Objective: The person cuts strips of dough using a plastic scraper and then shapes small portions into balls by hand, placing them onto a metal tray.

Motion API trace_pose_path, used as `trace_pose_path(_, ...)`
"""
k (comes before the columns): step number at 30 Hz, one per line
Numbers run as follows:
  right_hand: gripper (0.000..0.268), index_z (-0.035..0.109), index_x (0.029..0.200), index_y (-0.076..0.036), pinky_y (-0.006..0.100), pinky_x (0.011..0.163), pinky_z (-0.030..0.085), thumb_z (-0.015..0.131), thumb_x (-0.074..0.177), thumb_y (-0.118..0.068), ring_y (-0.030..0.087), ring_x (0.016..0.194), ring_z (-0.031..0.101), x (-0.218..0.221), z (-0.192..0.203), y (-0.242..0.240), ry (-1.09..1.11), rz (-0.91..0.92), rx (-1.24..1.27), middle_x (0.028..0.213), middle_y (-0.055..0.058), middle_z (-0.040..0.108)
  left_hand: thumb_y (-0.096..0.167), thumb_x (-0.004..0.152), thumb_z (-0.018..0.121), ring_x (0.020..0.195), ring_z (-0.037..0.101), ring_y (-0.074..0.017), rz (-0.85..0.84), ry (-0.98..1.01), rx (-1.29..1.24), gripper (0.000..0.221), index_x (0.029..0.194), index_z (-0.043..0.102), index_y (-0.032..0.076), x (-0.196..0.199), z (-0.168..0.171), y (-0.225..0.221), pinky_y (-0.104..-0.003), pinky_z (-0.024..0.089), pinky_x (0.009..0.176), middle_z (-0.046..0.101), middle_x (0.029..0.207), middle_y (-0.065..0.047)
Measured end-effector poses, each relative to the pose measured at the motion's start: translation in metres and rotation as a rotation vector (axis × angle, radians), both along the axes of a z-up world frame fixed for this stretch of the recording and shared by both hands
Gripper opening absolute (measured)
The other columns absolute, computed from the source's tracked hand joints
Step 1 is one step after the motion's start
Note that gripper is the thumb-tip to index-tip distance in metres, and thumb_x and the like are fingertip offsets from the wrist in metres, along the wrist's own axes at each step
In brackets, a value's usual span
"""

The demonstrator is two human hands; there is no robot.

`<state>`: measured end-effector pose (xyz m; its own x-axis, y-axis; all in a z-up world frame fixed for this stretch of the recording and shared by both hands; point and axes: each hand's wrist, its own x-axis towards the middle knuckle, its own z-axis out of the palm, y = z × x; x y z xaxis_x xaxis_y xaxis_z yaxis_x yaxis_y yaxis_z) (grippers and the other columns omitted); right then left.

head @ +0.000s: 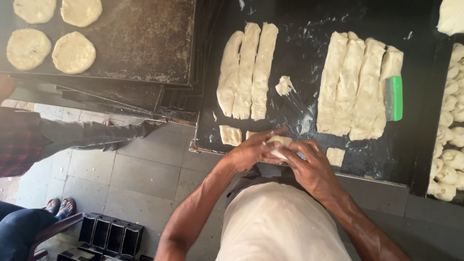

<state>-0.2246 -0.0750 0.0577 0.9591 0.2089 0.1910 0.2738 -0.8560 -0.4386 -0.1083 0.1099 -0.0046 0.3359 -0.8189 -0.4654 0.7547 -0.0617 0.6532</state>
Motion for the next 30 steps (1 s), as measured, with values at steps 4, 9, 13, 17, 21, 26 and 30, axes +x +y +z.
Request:
trace_pose_path(4, 0.047, 0.061, 0.117, -0.018, 0.041, 0.097, 0.054, 0.088, 0.079, -0.014, 0.022, 0.111, 0.061, 0.006, -0.003, -0.020, 0.138, -0.319, 0.533, 0.119, -0.001, 0.061, -0.004, 0.098, 0.058, 0.130, 0.061, -0.0261, 0.037, -0.382, -0.242, 0.047, 0.144, 0.059, 0.000, -0.022, 0.005, 0.000, -0.044, 0.055, 0.109, 0.057, 0.148, -0.010)
trace_pose_path(9, 0.035, 0.073, 0.114, -0.005, 0.034, 0.096, 0.060, 0.079, 0.079, -0.005, 0.020, 0.104, 0.070, 0.010, -0.009, -0.031, 0.627, -0.477, 1.327, 0.107, 0.010, 0.076, -0.002, 0.099, 0.073, 0.122, 0.063, -0.0231, 0.246, -0.409, -0.244, 0.040, 0.135, 0.062, 0.011, -0.027, 0.013, -0.024, -0.043, 0.059, 0.099, 0.060, 0.137, -0.010)
trace_pose_path(13, 0.022, 0.074, 0.111, -0.004, 0.035, 0.090, 0.061, 0.075, 0.089, -0.006, 0.019, 0.100, 0.073, 0.010, -0.019, -0.035, 0.459, -0.305, 1.158, 0.109, 0.009, 0.073, 0.002, 0.085, 0.075, 0.104, 0.071, -0.0259, 0.160, -1.116, 0.197, 0.048, 0.132, 0.068, 0.011, -0.017, 0.039, -0.023, -0.039, 0.060, 0.086, 0.073, 0.118, -0.016)
trace_pose_path(17, 0.020, 0.080, 0.104, -0.007, 0.034, 0.086, 0.064, 0.078, 0.085, -0.011, 0.016, 0.092, 0.078, 0.016, 0.019, -0.053, 0.970, -0.033, 0.738, 0.104, 0.006, 0.083, 0.004, 0.091, 0.072, 0.081, 0.078, -0.0255, 0.017, -1.147, 0.375, 0.033, 0.123, 0.074, 0.012, -0.007, 0.036, -0.039, -0.038, 0.062, 0.071, 0.078, 0.100, -0.016)
trace_pose_path(21, 0.029, 0.067, 0.121, -0.008, 0.030, 0.091, 0.060, 0.074, 0.094, -0.014, 0.017, 0.111, 0.072, 0.016, 0.072, -0.123, 0.584, 0.594, 1.134, 0.124, 0.004, 0.071, 0.021, 0.101, 0.077, 0.079, 0.072, -0.0327, -0.190, -1.125, 0.618, 0.025, 0.121, 0.076, 0.007, 0.013, 0.024, -0.075, -0.044, 0.058, 0.071, 0.077, 0.092, -0.022)
trace_pose_path(26, 0.030, 0.070, 0.107, -0.001, 0.038, 0.082, 0.061, 0.085, 0.087, -0.017, 0.028, 0.091, 0.071, 0.009, 0.029, -0.145, 0.681, -0.279, 0.714, 0.097, 0.015, 0.072, 0.019, 0.090, 0.069, 0.076, 0.077, -0.0218, -0.249, -0.764, 0.238, 0.048, 0.137, 0.066, 0.006, -0.003, 0.025, -0.125, -0.037, 0.062, 0.072, 0.079, 0.092, -0.015)
trace_pose_path(30, 0.035, 0.068, 0.122, -0.009, 0.038, 0.084, 0.058, 0.077, 0.090, -0.019, 0.024, 0.102, 0.068, -0.035, 0.013, -0.155, 0.295, -0.368, 0.340, 0.113, 0.009, 0.066, 0.016, 0.093, 0.060, 0.089, 0.077, -0.0239, -0.214, -0.557, 0.109, 0.048, 0.139, 0.065, 0.001, -0.012, 0.003, -0.174, -0.037, 0.065, 0.085, 0.078, 0.103, -0.013)
